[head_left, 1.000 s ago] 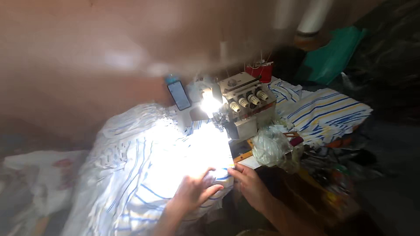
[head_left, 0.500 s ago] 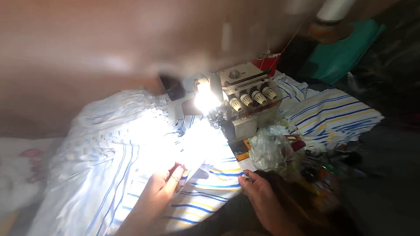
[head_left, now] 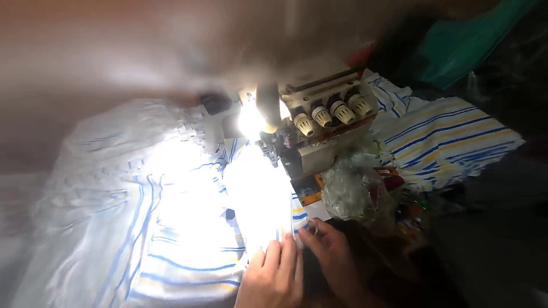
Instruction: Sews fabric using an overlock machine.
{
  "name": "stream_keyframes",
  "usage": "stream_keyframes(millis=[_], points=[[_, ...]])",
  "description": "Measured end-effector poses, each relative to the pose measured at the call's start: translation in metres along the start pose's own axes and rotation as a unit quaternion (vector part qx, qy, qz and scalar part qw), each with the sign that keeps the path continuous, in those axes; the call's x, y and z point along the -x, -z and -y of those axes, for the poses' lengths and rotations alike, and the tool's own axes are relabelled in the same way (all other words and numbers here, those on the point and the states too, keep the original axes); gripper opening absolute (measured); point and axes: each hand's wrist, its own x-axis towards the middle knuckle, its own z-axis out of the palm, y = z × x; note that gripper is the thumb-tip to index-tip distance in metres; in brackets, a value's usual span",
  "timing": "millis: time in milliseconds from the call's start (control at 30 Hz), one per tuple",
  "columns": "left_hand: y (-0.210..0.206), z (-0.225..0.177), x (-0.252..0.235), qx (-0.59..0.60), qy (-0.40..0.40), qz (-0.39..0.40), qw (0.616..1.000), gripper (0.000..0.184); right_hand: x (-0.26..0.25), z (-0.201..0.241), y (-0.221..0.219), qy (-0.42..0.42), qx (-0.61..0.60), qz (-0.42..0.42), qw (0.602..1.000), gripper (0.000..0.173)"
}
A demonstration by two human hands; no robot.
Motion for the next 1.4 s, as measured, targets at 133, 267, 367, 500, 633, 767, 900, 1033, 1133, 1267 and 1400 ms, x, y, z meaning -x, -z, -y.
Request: stream_keyframes(millis=[133, 267, 367, 500, 633, 767, 900, 1033, 1133, 1267, 1400], points=[[-0.004, 0.003, -0.02, -0.02, 0.056, -0.068, 0.996, 0.023, -0.021, -0.001, -0.006, 0.036, -0.002, 0.012, 0.999, 0.008], [-0.013, 0.0, -0.042, -0.069, 0.104, -0.051, 0.991, 0.021, -0.04, 0.007, -0.013, 0.039, 0.014, 0.015, 0.999, 0.012], [-0.016, 0.0, -0.058, -0.102, 0.139, -0.03, 0.985, 0.02, -0.05, 0.011, -0.016, 0.045, 0.009, 0.022, 0.999, 0.013], [-0.018, -0.001, -0.069, -0.098, 0.176, 0.01, 0.98, 0.021, -0.057, 0.01, -0.018, 0.052, 0.008, 0.032, 0.998, 0.013], [-0.02, -0.006, -0.057, -0.051, 0.194, -0.02, 0.979, 0.021, -0.055, 0.009, -0.018, 0.052, 0.041, 0.022, 0.998, 0.013], [-0.026, -0.009, -0.035, -0.024, 0.174, -0.116, 0.978, 0.013, -0.046, 0.007, -0.014, 0.059, 0.079, 0.01, 0.995, 0.017], [-0.023, -0.003, -0.02, -0.006, 0.149, -0.177, 0.973, 0.021, -0.036, 0.002, -0.006, 0.053, 0.105, 0.027, 0.993, 0.017], [-0.022, 0.006, -0.02, -0.026, 0.106, -0.215, 0.971, 0.023, -0.028, 0.006, 0.0, 0.04, 0.127, 0.041, 0.99, 0.019], [-0.021, 0.016, -0.02, -0.023, 0.042, -0.224, 0.973, 0.025, -0.024, 0.01, 0.005, 0.046, 0.135, 0.042, 0.989, 0.016], [-0.03, 0.03, -0.012, 0.048, -0.048, -0.228, 0.971, 0.024, -0.02, 0.008, 0.013, 0.058, 0.114, 0.046, 0.991, 0.014], [-0.037, 0.037, -0.001, 0.081, -0.082, -0.212, 0.97, 0.022, -0.014, 0.011, 0.02, 0.026, 0.087, 0.061, 0.994, 0.014]])
